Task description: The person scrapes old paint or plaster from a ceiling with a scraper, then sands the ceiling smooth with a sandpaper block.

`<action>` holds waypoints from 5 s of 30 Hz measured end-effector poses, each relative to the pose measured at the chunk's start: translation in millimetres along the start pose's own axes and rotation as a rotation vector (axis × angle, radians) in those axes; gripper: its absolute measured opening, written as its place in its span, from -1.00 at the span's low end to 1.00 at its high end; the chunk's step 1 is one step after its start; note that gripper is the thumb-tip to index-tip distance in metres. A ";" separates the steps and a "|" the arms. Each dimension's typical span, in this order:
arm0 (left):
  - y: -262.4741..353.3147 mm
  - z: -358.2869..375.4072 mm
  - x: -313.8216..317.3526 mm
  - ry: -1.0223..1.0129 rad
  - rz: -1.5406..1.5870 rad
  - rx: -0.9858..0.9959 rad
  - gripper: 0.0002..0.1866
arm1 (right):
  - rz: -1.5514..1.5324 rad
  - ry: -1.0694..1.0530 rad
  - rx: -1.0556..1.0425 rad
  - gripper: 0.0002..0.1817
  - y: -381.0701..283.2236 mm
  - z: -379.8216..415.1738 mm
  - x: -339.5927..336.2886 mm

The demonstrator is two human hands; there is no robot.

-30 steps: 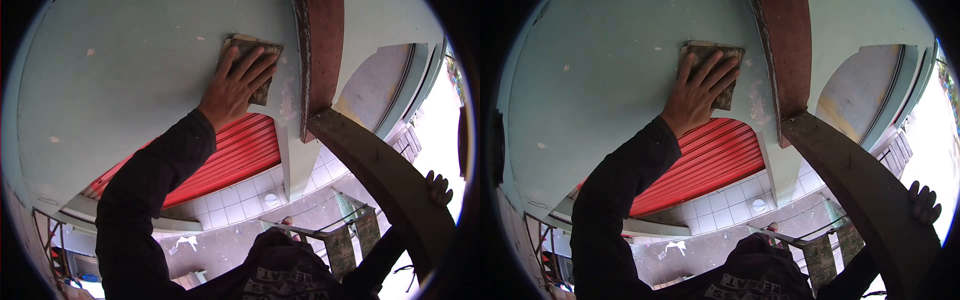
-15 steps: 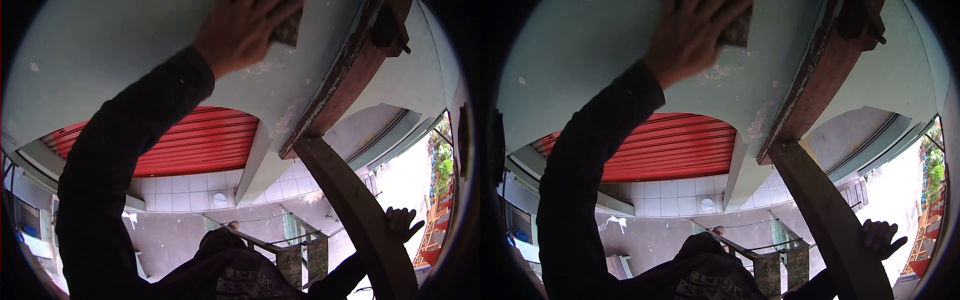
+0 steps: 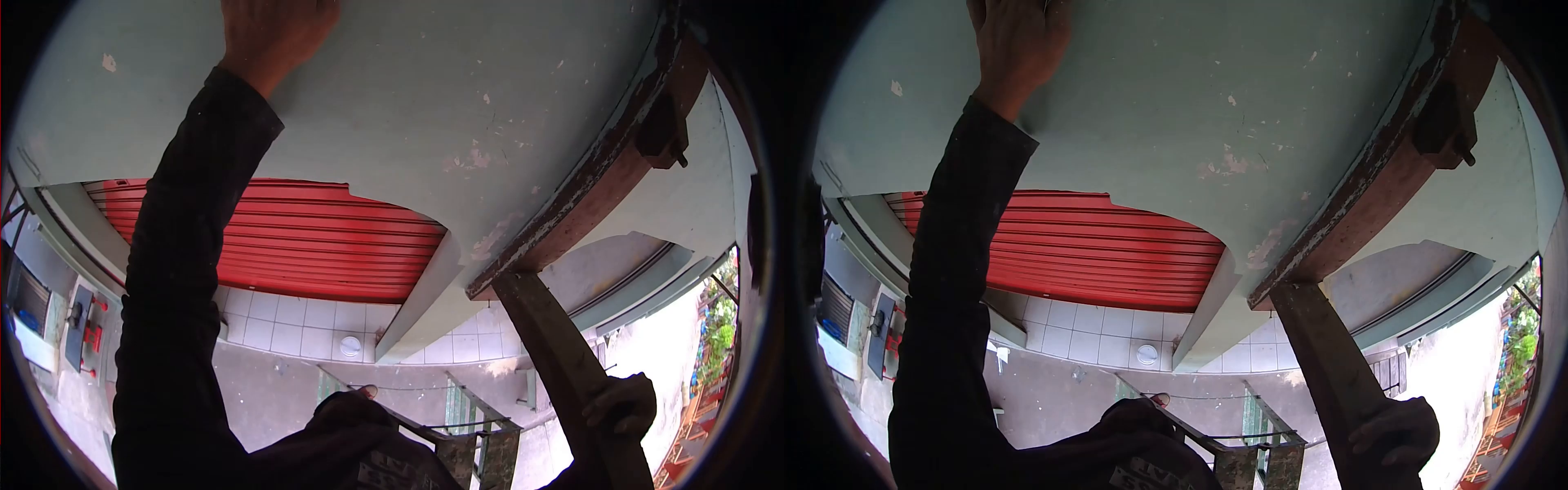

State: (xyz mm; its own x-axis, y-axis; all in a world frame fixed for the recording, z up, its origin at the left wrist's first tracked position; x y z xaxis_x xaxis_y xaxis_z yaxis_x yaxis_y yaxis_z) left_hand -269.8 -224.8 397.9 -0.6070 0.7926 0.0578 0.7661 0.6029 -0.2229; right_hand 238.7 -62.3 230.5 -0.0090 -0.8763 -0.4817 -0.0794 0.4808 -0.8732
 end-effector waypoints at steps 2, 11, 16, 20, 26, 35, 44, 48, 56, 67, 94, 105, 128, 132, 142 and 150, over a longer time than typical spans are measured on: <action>9.1 7.1 3.4 0.043 0.021 -0.084 -0.24 | 0.120 0.017 -0.042 -0.49 -10.1 -14.9 0.3; 99.5 166.1 13.4 -0.454 0.374 0.361 -0.07 | 0.530 0.747 -0.401 -0.66 -57.8 -52.0 61.4; -32.6 97.3 -5.3 -0.145 0.022 -0.008 -0.36 | -0.148 0.217 -0.093 -0.50 -4.1 -16.2 15.9; -58.4 90.4 1.1 -0.012 0.008 -0.267 -0.31 | -0.230 -0.109 -0.116 -0.26 14.8 -6.0 3.6; 109.9 163.3 5.9 -0.483 0.396 -0.087 0.02 | 0.188 0.856 -0.090 -0.49 -44.7 -39.1 54.5; -72.2 168.5 -16.0 -0.226 -0.030 -0.415 -0.21 | -0.207 -0.023 -0.077 -0.31 18.4 -2.3 2.9; 133.1 216.5 10.6 -0.587 0.467 0.004 -0.10 | -0.245 -0.060 -0.142 -0.17 28.0 8.4 6.3; 75.7 231.0 2.9 -0.491 0.255 -0.043 -0.23 | -0.238 -0.146 -0.179 -0.18 22.6 -4.6 2.6; -49.2 131.2 1.8 0.009 0.150 -0.509 -0.21 | -0.207 -0.091 -0.199 -0.23 6.3 -14.9 3.7; 114.8 205.5 16.3 -0.420 0.243 0.170 -0.29 | -0.198 -0.042 -0.273 -0.24 -4.2 -23.9 4.1; 53.6 56.9 25.9 0.090 0.037 0.055 -0.34 | -0.104 -0.002 -0.311 -0.27 -7.7 -21.5 7.3; -16.1 58.7 32.7 0.015 -0.021 0.141 -0.33 | -0.137 -0.014 -0.246 -0.26 -4.7 -20.4 9.0; 28.0 43.3 7.3 0.173 0.003 0.189 -0.34 | -0.092 -0.045 -0.301 -0.29 -7.2 -20.6 7.1; 24.2 45.7 9.2 0.131 -0.007 0.150 -0.33 | -0.140 -0.048 -0.247 -0.29 -6.9 -19.4 8.2; 110.5 156.3 18.6 -0.537 0.163 0.482 -0.24 | -0.126 -0.054 -0.278 -0.29 -8.5 -24.1 6.6; 82.0 -0.7 31.8 0.092 0.037 0.080 -0.29 | -0.149 -0.196 -0.203 -0.25 3.4 -27.3 1.2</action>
State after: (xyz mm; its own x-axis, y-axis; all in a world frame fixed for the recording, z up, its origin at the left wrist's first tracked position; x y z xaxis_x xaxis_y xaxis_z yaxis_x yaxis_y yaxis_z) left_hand -226.2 -150.2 382.2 -0.5541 0.8212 0.1363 0.7660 0.5670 -0.3028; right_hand 211.2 -62.5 228.9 0.2087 -0.9045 -0.3718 -0.2631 0.3143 -0.9121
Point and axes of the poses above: each hand's wrist, its own z-axis away from the middle knuckle, its own x-axis out of the palm, y = z × x, the point moved 5 cm from there along -z, towards the middle knuckle
